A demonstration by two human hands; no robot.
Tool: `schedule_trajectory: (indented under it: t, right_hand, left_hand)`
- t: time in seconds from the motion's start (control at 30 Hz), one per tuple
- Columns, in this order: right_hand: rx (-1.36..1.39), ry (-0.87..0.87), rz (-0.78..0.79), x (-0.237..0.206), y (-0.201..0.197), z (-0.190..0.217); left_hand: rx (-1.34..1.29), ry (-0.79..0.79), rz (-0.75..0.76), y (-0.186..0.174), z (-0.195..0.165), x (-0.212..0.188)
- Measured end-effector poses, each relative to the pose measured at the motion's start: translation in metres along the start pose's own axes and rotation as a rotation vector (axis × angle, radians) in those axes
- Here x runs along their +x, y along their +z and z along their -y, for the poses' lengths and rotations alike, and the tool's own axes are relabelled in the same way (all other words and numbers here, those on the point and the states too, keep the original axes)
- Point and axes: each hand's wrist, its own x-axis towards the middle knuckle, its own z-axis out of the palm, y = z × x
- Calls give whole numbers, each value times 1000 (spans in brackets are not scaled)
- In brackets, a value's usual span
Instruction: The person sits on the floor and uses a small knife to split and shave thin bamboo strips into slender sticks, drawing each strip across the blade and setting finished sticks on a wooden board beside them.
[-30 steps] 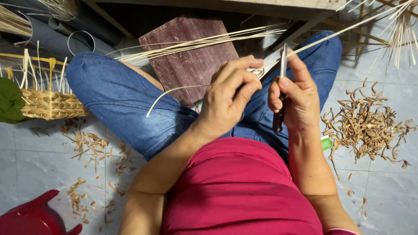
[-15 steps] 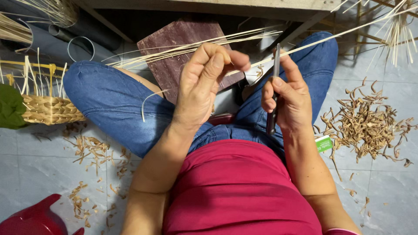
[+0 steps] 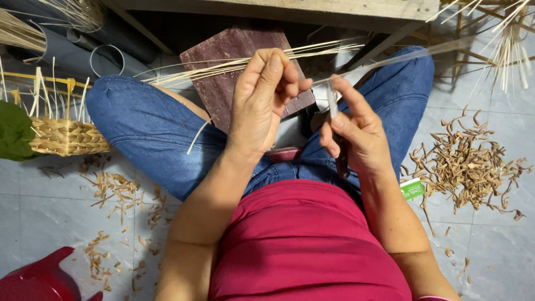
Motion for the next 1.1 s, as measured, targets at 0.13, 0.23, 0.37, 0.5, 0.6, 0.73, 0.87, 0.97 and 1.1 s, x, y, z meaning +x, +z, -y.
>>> schedule_trajectory:
  t: [0.13, 0.23, 0.37, 0.5, 0.6, 0.73, 0.87, 0.97, 1.1]
  right_hand:
    - [38, 24, 12, 2, 2, 1]
    - [-28, 59, 74, 3, 1, 2]
    - [-69, 96, 132, 4, 0, -1]
    - [-133, 123, 118, 7, 0, -6]
    - [-166, 118, 125, 8, 1, -9]
    - [-196, 136, 132, 7, 2, -6]
    - [-189, 118, 156, 8, 6, -3]
    - [-161, 76, 131, 11, 9, -5]
    - [-108, 7, 74, 15, 10, -8]
  left_hand:
    - [-10, -60, 46, 5, 3, -2]
    - [-24, -75, 31, 4, 3, -4]
    - [-21, -15, 46, 0, 2, -3]
    - [9, -19, 13, -2, 3, -4]
    - [19, -39, -4, -1, 5, -5]
    - [11, 7, -13, -4, 6, -3]
    - [10, 6, -44, -10, 4, -4]
    - [2, -20, -13, -9, 9, -6]
    - [31, -72, -8, -10, 13, -11]
